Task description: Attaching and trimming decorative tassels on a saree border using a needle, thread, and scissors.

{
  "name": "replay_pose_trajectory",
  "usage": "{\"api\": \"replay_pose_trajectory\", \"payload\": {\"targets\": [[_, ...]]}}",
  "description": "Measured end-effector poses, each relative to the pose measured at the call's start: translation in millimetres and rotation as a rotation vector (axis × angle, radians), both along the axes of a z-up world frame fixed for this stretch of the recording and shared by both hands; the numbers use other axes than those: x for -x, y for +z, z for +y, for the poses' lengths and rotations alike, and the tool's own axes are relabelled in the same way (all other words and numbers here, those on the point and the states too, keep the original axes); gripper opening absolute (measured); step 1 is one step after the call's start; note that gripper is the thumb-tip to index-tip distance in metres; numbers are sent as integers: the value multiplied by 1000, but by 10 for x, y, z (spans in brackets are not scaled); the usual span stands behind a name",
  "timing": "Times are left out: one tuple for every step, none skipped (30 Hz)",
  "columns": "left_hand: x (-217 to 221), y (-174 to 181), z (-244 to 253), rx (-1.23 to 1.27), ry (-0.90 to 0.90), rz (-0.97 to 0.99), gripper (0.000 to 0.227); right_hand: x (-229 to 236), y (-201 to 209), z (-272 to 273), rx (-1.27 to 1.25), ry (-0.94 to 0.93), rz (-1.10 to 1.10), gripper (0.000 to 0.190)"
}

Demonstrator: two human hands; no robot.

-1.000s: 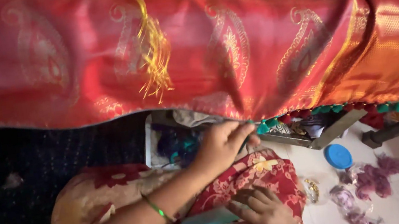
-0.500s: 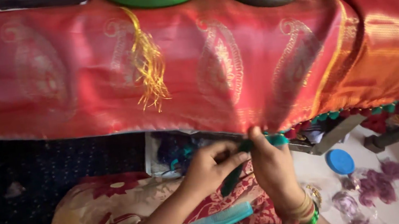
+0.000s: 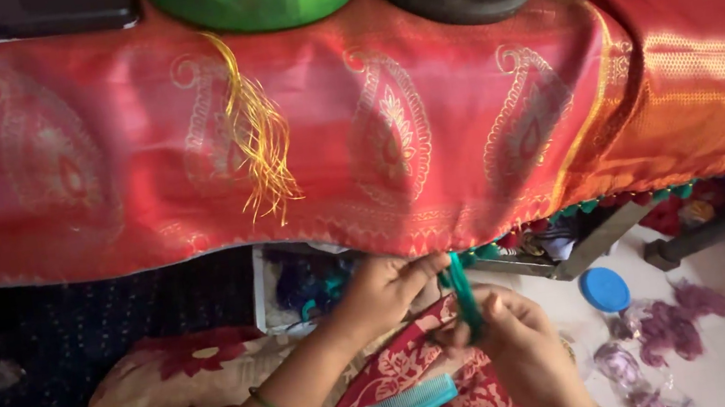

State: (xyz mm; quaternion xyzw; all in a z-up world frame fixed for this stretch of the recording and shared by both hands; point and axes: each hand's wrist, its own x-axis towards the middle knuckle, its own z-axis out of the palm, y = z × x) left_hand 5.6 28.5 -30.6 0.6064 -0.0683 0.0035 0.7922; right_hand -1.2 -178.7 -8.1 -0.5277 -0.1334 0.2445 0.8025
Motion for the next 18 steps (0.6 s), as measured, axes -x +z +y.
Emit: {"api": "replay_pose_trajectory", "payload": {"targets": [[-15, -162, 6, -39, 32, -211, 27, -26, -43, -108, -60, 75, 40, 42], [10, -119, 35, -39, 30, -211, 27, 6, -68, -175, -60, 73, 40, 42], [34, -72, 67, -200, 120, -419, 21, 29, -89, -238, -33, 67, 94, 38], [58, -25, 99, -362, 207, -627, 19, 53, -110, -301, -7, 61, 148, 35], [90, 108, 112, -362, 208, -626, 19, 116, -156, -223, -6, 62, 149, 35], [121, 236, 123, -568, 345, -781, 17, 178, -207, -147, -92, 105, 183, 30], [171, 351, 117, -774, 480, -925, 15, 268, -264, -89, -176, 144, 223, 25], [166, 264, 27, -771, 476, -919, 15, 325, -335, 29, -173, 140, 230, 25], [138, 193, -54, -727, 456, -813, 17, 354, -398, 156, -199, 138, 254, 23], [109, 126, -136, -683, 435, -707, 20, 383, -457, 283, -225, 135, 279, 21], [105, 101, -186, -683, 433, -707, 20, 333, -666, 280, -226, 133, 279, 21], [102, 75, -235, -253, 184, -355, 21, 285, -874, 279, -146, 96, 224, 27], [112, 49, -268, 169, -61, 7, 23, 247, -1087, 295, -68, 63, 172, 33], [118, 52, -272, 166, -59, 11, 23, 157, -1012, 255, -71, 64, 175, 33], [122, 55, -276, 144, 12, 40, 24, 62, -938, 215, 107, 77, 101, 38], [126, 57, -282, 122, 82, 69, 25, -33, -866, 173, 284, 90, 25, 43], [109, 12, -290, 123, 84, 72, 25, -132, -754, 216, 285, 92, 28, 43], [92, -35, -299, 322, 50, 129, 24, -231, -645, 257, 195, 50, -42, 46]]}}
